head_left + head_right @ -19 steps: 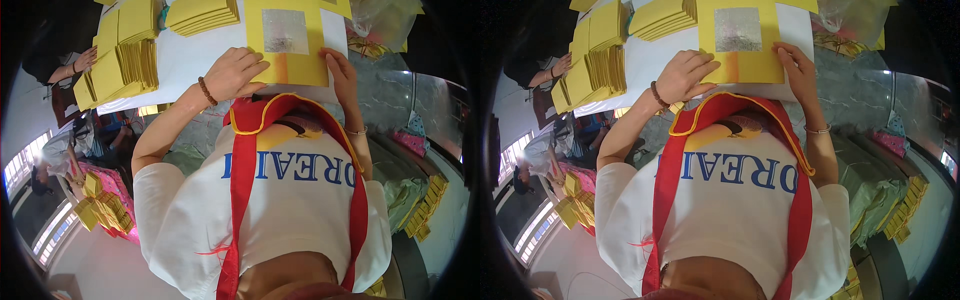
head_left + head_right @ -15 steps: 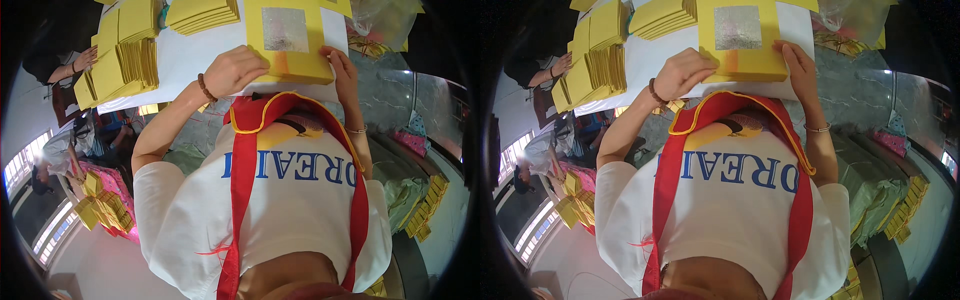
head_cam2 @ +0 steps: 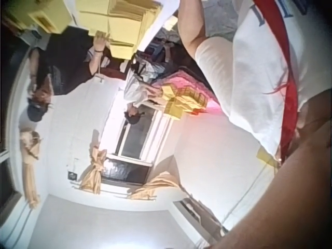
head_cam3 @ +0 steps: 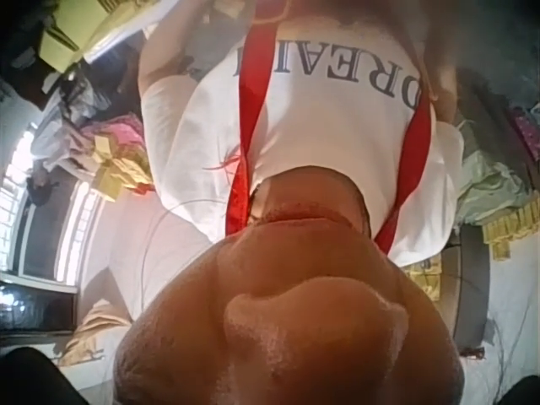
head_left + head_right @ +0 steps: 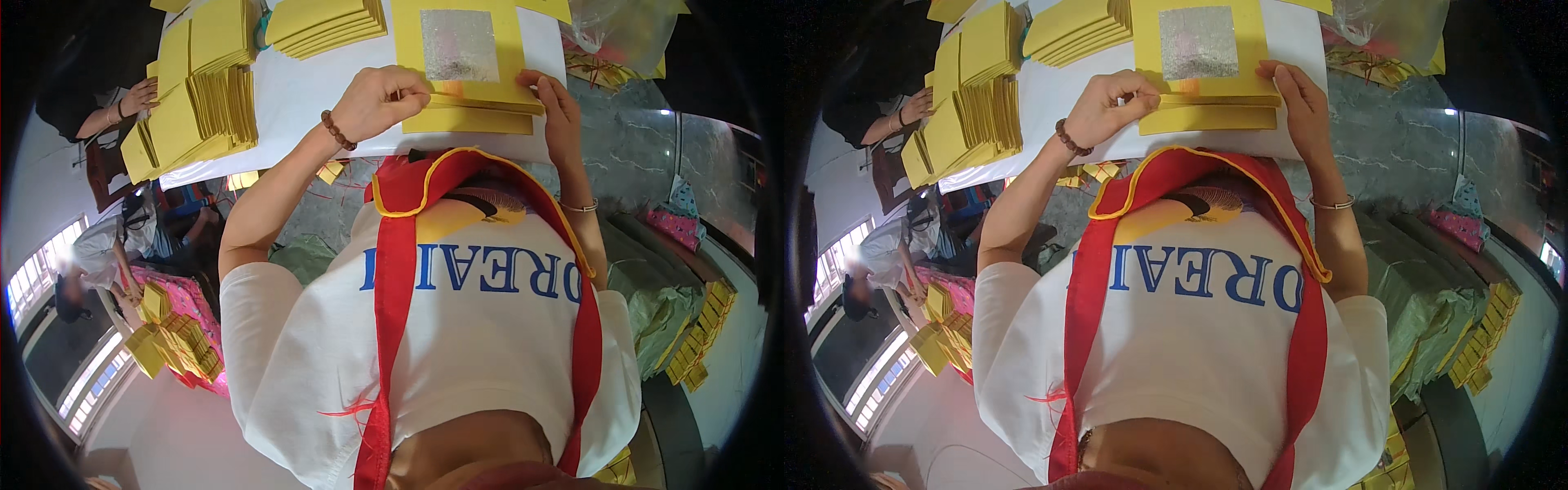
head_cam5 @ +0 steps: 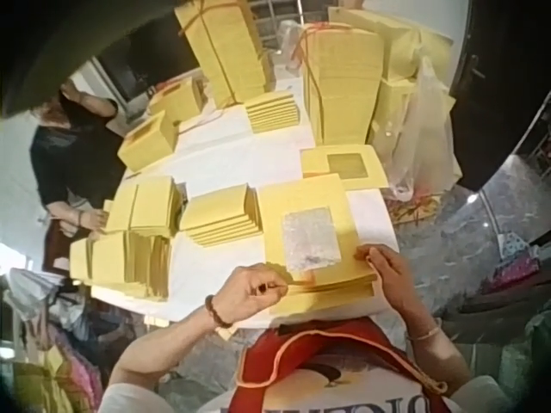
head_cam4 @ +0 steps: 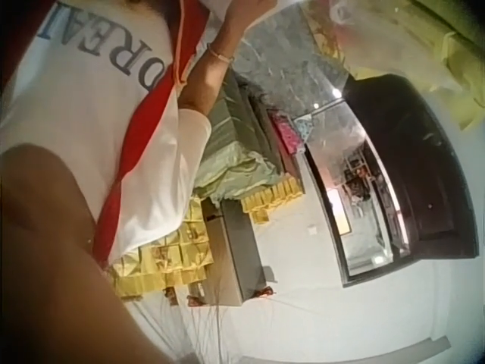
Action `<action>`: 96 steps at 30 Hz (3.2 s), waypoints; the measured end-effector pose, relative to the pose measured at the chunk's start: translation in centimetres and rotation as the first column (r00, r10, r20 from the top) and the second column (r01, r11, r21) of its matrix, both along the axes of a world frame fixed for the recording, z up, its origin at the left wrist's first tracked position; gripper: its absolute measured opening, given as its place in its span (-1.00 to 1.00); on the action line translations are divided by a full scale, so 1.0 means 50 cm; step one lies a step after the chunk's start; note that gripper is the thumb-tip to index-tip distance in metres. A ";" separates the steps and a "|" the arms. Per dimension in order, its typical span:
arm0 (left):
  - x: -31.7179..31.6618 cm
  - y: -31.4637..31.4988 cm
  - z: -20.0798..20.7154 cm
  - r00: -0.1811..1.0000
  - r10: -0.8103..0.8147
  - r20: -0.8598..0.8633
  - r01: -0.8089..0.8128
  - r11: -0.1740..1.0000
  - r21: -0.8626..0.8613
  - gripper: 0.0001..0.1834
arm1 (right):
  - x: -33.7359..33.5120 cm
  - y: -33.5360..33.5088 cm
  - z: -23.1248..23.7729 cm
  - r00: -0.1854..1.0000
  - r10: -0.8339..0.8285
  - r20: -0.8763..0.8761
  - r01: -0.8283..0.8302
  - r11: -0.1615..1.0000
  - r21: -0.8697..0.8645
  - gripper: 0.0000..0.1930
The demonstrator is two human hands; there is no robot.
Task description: Folding sheets of yellow paper with silver foil centers as part of a manual production process.
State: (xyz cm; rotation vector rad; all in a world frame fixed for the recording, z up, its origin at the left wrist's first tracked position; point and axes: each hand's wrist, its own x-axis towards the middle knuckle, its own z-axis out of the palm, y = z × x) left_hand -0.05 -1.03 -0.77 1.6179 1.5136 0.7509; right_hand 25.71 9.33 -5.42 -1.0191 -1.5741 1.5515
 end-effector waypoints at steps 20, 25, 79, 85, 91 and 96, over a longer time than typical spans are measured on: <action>-0.008 0.017 0.004 0.987 0.049 0.155 -0.008 0.967 -0.256 -0.82 | 0.007 0.008 -0.011 1.000 0.008 -0.025 -0.008 1.000 -0.015 -0.66; -0.015 0.020 -0.002 0.976 0.008 0.216 0.050 0.964 -0.263 -0.85 | 0.009 0.013 -0.008 0.999 0.025 -0.029 -0.025 1.000 0.001 -0.66; 0.007 0.017 -0.055 0.952 0.304 -0.041 -0.298 0.948 0.109 -0.72 | -0.027 0.018 0.043 0.965 0.177 0.195 -0.194 0.978 0.074 -0.67; -0.007 0.064 -0.067 0.877 0.407 0.256 -0.368 0.911 -0.185 -0.71 | -0.064 0.030 0.045 0.987 -0.037 0.158 0.031 0.999 0.044 -0.51; -0.011 0.079 -0.066 0.846 0.439 0.302 -0.350 0.885 -0.306 -0.74 | -0.069 0.037 0.026 0.952 -0.086 0.294 0.041 0.987 0.154 -0.55; -0.019 0.083 -0.066 0.800 0.484 0.356 -0.356 0.859 -0.367 -0.76 | -0.074 0.040 0.020 0.946 -0.096 0.310 0.061 0.991 0.120 -0.56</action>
